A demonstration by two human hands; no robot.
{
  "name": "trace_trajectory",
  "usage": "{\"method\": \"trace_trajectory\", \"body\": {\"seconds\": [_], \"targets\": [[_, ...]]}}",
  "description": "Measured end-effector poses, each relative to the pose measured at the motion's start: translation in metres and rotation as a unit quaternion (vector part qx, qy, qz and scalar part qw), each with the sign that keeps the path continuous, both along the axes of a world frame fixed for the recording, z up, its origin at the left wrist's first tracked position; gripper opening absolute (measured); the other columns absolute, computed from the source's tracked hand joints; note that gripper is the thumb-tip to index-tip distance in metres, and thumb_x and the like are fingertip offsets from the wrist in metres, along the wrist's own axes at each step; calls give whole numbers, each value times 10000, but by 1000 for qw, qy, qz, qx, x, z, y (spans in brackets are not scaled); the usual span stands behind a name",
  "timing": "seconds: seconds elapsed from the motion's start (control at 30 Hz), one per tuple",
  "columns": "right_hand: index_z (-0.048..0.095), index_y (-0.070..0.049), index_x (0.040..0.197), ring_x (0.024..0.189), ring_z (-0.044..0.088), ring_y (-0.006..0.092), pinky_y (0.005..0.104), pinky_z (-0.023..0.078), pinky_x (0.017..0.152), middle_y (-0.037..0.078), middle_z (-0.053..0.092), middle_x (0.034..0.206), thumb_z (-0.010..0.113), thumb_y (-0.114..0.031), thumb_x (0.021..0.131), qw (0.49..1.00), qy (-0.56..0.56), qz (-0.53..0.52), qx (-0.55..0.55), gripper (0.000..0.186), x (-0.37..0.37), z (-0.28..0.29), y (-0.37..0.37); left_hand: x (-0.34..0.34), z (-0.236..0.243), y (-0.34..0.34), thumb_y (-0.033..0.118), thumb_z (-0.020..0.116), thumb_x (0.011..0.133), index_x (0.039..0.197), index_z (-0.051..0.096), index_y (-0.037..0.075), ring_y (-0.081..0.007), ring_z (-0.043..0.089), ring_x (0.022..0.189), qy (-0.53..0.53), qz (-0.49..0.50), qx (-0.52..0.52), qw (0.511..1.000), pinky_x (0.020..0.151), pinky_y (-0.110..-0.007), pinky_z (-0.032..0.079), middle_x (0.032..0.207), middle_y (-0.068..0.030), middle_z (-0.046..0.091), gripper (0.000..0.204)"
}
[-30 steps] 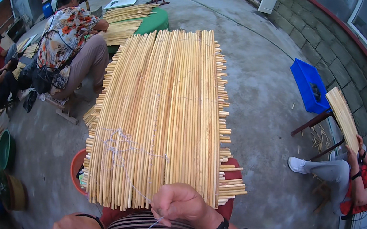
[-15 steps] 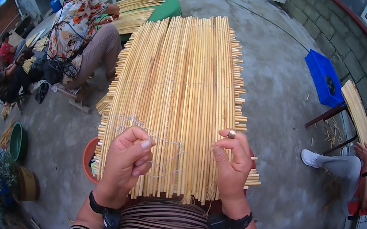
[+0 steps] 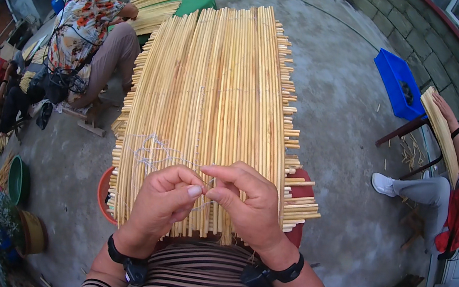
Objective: The person weaves wooden rods together using string to create a mat, first using scissors to trim excess string and then continuing the weaving by hand with a ball of white string.
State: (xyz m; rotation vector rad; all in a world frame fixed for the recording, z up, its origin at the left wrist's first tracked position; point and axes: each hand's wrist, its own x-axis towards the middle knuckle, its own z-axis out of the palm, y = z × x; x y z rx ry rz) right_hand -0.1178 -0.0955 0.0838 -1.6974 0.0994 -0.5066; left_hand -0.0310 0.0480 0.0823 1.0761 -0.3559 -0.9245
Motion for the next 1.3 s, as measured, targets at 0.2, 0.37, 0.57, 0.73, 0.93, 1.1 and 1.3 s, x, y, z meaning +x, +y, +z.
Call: {"method": "trace_trajectory", "body": {"seconds": [0.2, 0.37, 0.57, 0.73, 0.93, 1.1, 1.3], "targets": [[627, -37, 820, 661, 505, 187, 285, 404, 638, 42, 544, 695, 666, -33, 752, 983, -49, -60, -169, 78, 2, -6, -3, 1, -6, -2, 110, 540, 909, 964, 563, 23, -13, 329, 450, 24, -62, -4, 998, 410, -166, 246, 578, 59, 434, 105], [561, -44, 732, 640, 475, 238, 326, 365, 646, 62, 523, 677, 637, -85, 763, 957, -71, -109, -258, 92, 3, -9, -5, 3, -2, 0, 91, 514, 900, 987, 536, 44, -24, 338, 456, 62, -64, -15, 996, 415, -170, 265, 594, 53, 437, 101], [542, -42, 723, 593, 463, 245, 332, 342, 611, 73, 494, 646, 598, -90, 786, 955, -54, -109, -272, 96, 3, -10, -5, -2, -3, -1, 64, 552, 881, 936, 543, 53, -4, 382, 497, -47, -68, 55, 995, 437, -166, 290, 620, 63, 463, 57], [537, -29, 744, 556, 455, 162, 270, 359, 549, 45, 514, 627, 590, -105, 847, 969, -31, -139, -203, 139, -1, -16, -6, -4, -2, -1, 58, 582, 873, 877, 561, 55, 22, 416, 554, -115, -26, 91, 989, 479, -148, 303, 659, 74, 506, 22], [569, -19, 849, 559, 412, 17, 160, 330, 491, -23, 520, 658, 553, -123, 913, 976, 10, -83, 201, 123, -6, -26, -20, -4, 15, 14, 42, 592, 866, 871, 566, 32, 25, 425, 591, -81, 20, 63, 995, 518, -145, 324, 675, 70, 524, 28], [606, -16, 911, 569, 438, 26, 162, 362, 511, -10, 544, 694, 570, -88, 891, 974, 82, -60, 203, 83, -1, -32, -15, -16, 62, 26, -89, 567, 808, 761, 543, -139, -211, 497, 379, -239, -110, -399, 878, 303, -284, 341, 593, -199, 582, 72], [619, -16, 887, 610, 480, 32, 169, 402, 556, -20, 556, 722, 605, -39, 850, 984, 87, -54, 144, 46, -1, -32, -15, -36, 73, 20, -8, 549, 847, 778, 587, -106, -162, 484, 405, -257, -134, -499, 817, 330, -261, 326, 614, -121, 536, 126]]}}
